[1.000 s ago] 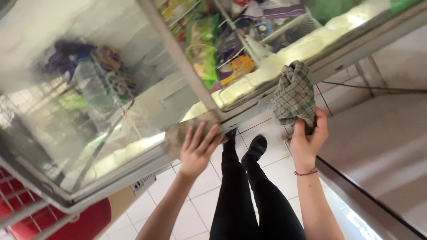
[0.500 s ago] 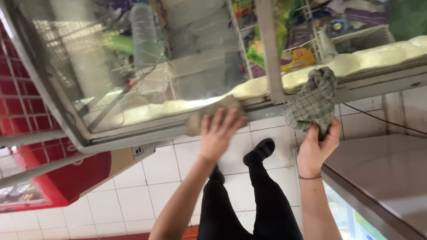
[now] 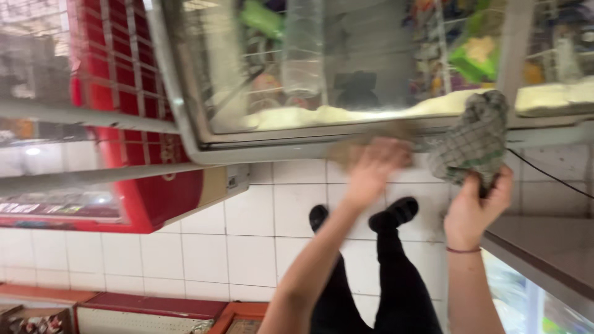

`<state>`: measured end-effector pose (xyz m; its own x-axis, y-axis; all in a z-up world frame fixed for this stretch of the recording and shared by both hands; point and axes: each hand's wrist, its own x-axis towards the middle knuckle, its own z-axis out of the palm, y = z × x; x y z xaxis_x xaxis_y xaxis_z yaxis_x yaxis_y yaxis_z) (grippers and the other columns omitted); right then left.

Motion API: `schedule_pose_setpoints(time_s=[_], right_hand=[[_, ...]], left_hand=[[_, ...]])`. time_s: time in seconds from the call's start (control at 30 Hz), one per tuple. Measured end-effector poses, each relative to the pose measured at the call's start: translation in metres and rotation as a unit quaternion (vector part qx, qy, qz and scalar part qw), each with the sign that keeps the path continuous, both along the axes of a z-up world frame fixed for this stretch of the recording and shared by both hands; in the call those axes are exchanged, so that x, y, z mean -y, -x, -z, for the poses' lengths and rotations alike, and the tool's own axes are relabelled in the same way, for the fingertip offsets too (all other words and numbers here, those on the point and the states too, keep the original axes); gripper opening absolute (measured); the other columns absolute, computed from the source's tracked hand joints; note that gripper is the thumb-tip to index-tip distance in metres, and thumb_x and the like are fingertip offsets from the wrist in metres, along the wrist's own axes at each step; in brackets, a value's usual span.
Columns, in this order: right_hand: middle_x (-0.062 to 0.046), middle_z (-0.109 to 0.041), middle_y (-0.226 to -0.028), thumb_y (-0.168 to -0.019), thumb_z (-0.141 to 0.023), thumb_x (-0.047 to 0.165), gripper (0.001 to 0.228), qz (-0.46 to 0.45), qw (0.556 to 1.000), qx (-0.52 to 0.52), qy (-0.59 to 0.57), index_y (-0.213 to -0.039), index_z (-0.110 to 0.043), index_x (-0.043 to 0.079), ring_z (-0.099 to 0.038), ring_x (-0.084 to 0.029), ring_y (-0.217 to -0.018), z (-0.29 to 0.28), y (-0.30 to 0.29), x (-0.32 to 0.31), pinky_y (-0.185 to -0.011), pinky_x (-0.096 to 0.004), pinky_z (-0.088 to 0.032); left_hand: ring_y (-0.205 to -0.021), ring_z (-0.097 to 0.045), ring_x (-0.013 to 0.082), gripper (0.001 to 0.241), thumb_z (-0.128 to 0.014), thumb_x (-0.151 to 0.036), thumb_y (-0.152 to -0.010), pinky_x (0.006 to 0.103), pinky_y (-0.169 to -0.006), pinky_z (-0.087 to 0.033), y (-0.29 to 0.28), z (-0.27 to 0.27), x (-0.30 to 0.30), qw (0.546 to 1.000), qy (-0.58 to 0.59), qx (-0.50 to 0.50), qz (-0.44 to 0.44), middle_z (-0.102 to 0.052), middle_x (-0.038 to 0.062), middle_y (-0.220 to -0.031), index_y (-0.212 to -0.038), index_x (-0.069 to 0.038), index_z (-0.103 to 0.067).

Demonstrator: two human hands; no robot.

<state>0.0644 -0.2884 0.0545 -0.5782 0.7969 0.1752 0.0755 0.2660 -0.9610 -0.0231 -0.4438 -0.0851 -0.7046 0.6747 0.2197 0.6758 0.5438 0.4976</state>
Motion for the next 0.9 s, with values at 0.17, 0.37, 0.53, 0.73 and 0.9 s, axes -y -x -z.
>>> schedule_pose_setpoints(time_s=[0.17,0.37,0.53,0.73,0.9], right_hand=[[-0.002,-0.06,-0.114,-0.11,-0.054,-0.007,0.018,-0.042,0.998,-0.033,0.046,-0.128,-0.057,-0.005,-0.049,-0.007,-0.096,0.015,0.0,0.044,-0.093,-0.022,-0.046],[-0.002,-0.059,-0.113,-0.107,-0.054,-0.007,0.019,-0.095,0.992,0.008,0.084,-0.126,-0.057,-0.005,-0.051,-0.008,-0.1,0.039,0.015,0.111,-0.092,-0.024,-0.045],[-0.006,-0.062,-0.124,-0.103,-0.051,-0.004,0.027,-0.193,0.952,-0.034,0.235,-0.13,-0.056,-0.003,-0.058,-0.012,-0.115,0.033,0.035,0.165,-0.104,-0.028,-0.048],[-0.019,-0.061,-0.135,-0.098,-0.063,0.024,0.057,-0.354,0.558,-0.134,0.739,-0.147,-0.049,-0.002,-0.064,-0.03,-0.12,0.001,0.078,0.238,-0.098,-0.047,-0.053],[-0.02,-0.061,-0.136,-0.095,-0.075,0.018,0.058,-0.528,0.584,-0.097,0.608,-0.143,-0.053,-0.006,-0.061,-0.03,-0.121,0.035,0.077,0.277,-0.102,-0.047,-0.05]], left_hand=[[-0.165,-0.012,0.0187,0.041,-0.046,-0.029,-0.121,0.0426,-0.133,-0.006,0.019,0.008,0.032,0.955,0.121,-0.268,0.031,-0.022,-0.007,-0.175,-0.161,-0.03,-0.041],[-0.153,-0.037,0.036,0.083,-0.054,0.01,-0.08,0.0563,-0.127,-0.024,0.075,0.014,0.247,0.983,-0.019,-0.075,-0.165,-0.043,0.007,-0.162,-0.157,-0.02,-0.046],[-0.158,-0.033,0.0359,0.061,-0.043,0.01,-0.099,0.054,-0.13,-0.029,0.113,-0.032,0.378,0.909,-0.213,0.0,-0.358,-0.038,0.013,-0.167,-0.158,-0.009,-0.042],[-0.146,-0.044,0.0296,0.044,-0.051,-0.002,-0.108,0.0412,-0.127,-0.041,0.041,-0.077,0.358,0.886,-0.291,0.075,-0.352,-0.044,0.018,-0.147,-0.152,-0.007,-0.058],[-0.132,-0.051,0.0327,0.047,-0.057,-0.009,-0.105,0.0426,-0.115,-0.037,-0.017,-0.138,0.308,0.743,-0.481,0.353,-0.304,-0.054,0.021,-0.14,-0.15,-0.005,-0.045]])
